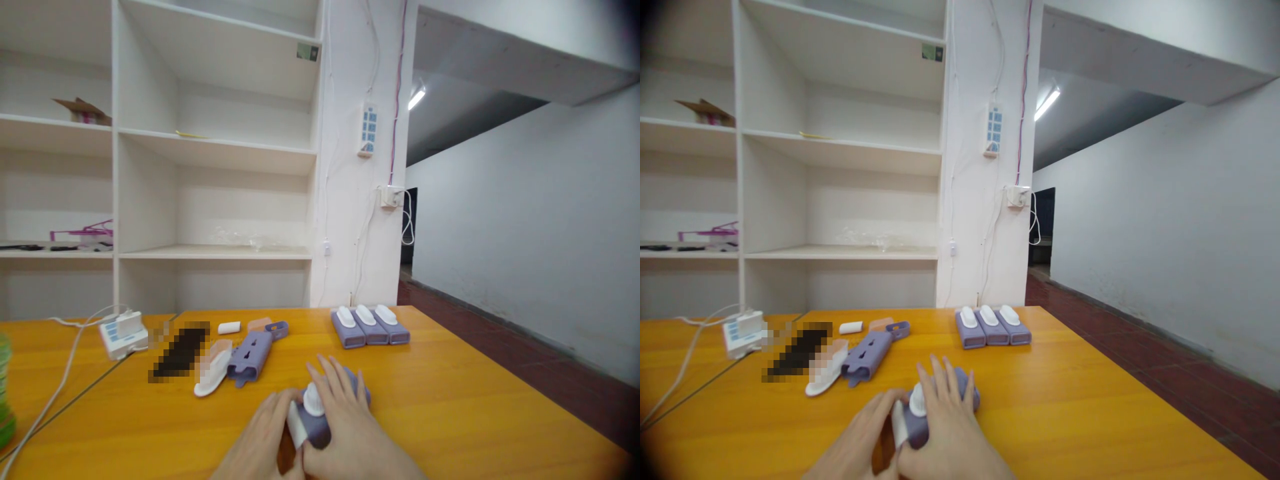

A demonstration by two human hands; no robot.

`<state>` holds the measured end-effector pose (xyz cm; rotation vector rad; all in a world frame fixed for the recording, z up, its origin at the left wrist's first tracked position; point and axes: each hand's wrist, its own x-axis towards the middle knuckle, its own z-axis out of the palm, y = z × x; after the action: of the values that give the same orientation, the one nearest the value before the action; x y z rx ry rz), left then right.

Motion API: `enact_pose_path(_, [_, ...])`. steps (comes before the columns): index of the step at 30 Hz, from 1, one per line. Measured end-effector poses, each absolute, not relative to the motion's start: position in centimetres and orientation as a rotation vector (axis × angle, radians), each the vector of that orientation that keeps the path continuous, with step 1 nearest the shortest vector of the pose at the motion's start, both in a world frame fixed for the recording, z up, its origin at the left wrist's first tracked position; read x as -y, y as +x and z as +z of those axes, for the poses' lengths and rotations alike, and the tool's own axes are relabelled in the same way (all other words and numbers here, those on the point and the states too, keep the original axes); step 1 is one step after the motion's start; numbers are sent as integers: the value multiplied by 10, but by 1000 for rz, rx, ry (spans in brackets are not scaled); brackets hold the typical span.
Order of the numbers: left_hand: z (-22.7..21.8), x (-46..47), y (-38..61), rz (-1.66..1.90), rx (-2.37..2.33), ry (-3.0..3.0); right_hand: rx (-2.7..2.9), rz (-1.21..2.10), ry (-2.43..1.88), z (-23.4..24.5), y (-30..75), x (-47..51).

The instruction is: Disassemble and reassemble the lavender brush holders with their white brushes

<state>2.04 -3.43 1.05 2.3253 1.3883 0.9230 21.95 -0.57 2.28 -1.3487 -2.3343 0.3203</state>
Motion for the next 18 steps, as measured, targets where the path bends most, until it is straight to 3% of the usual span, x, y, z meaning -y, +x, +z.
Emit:
enact_pose_path(7, [17,32,13,793,-1283,2291,2187,255,-1647,20,193,17])
enact_pose_path(18, [6,32,7,789,-1281,2524,2227,127,-1562,-4,193,9])
